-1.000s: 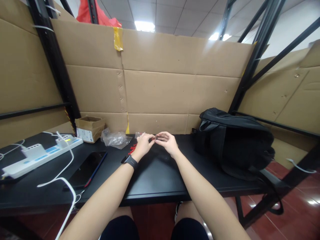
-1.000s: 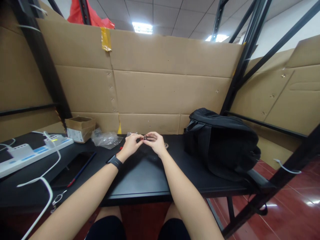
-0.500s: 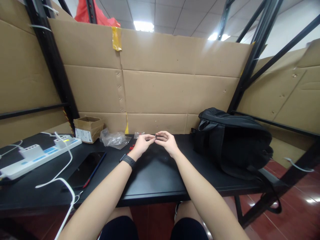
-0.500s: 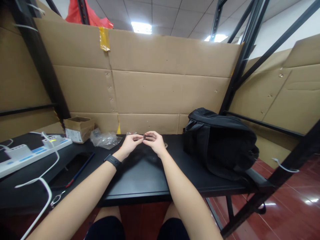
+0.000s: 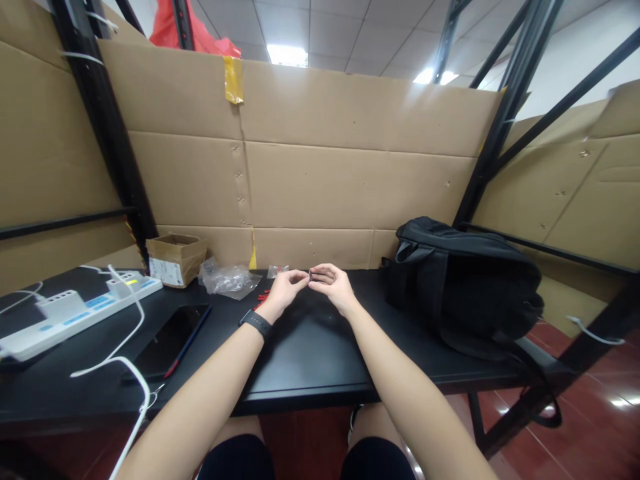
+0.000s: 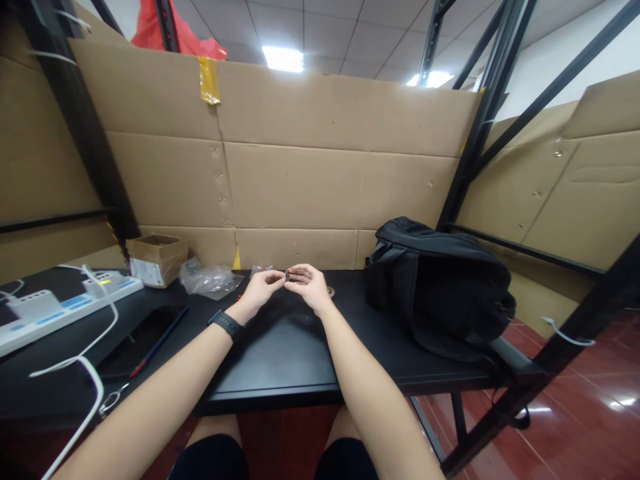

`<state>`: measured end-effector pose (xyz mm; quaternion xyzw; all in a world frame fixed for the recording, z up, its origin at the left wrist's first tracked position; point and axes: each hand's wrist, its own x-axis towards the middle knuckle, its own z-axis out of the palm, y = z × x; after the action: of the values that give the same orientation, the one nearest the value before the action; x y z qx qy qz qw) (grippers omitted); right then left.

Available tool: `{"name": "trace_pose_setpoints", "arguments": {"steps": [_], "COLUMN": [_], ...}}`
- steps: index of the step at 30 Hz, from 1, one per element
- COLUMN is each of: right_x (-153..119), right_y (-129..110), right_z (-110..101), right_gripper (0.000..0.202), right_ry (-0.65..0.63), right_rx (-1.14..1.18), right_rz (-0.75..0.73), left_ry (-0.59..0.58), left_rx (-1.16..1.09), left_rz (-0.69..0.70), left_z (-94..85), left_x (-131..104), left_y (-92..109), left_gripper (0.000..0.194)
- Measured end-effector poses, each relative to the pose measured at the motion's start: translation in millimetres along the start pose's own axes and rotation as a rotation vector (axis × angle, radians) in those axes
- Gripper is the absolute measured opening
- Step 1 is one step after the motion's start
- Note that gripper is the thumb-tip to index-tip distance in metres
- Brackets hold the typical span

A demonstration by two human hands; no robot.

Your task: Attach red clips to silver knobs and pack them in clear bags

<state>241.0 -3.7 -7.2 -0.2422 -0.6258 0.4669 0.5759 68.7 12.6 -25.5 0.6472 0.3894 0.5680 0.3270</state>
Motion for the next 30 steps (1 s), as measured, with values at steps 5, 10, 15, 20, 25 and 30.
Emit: {"name": "trace_pose_setpoints", "arguments": {"steps": [5,10,15,20,25,30], "right_x": [-0.7,-0.4,1.8,4.8,5.6,3.9], "right_y": [2.1,4.5,6.6,15.8,18.1,9.6], "right_z": [0.6,-0.1,-0.4,-1.0,-3.5,-4.2], "right_gripper": [0.048,0.044,0.036,0.04,0.033,0.017], "right_ry": [0.006,0.042,0.06,-0.01,0.028,-0.05], "right_rx": [0.003,-0.059,-0.136,-0.109,-0.34,-0.829], "right_rz": [0.009,0.038,0.039,0.014,-0.024,-0.219], "left_ry": [0.01,0.011,0.001,0.004,-0.018,0.0], "left_rx": [0.033,0.069,0.081,0.084,0.152,0.216], "left_rz": [0.011,0.015,0.012,-0.012,-0.014,0.004], "left_z": [-1.5,-1.1,0.9,-0.2,1.3,1.6], "left_x": [0.2,-0.7,-1.7,-3.2,-5.4,-2.7], "left_y": [-0.9,2.3,2.7,5.0,8.9,0.0], "left_gripper": [0.029,0.025,0.029,0.033,0.029,0.023]}}
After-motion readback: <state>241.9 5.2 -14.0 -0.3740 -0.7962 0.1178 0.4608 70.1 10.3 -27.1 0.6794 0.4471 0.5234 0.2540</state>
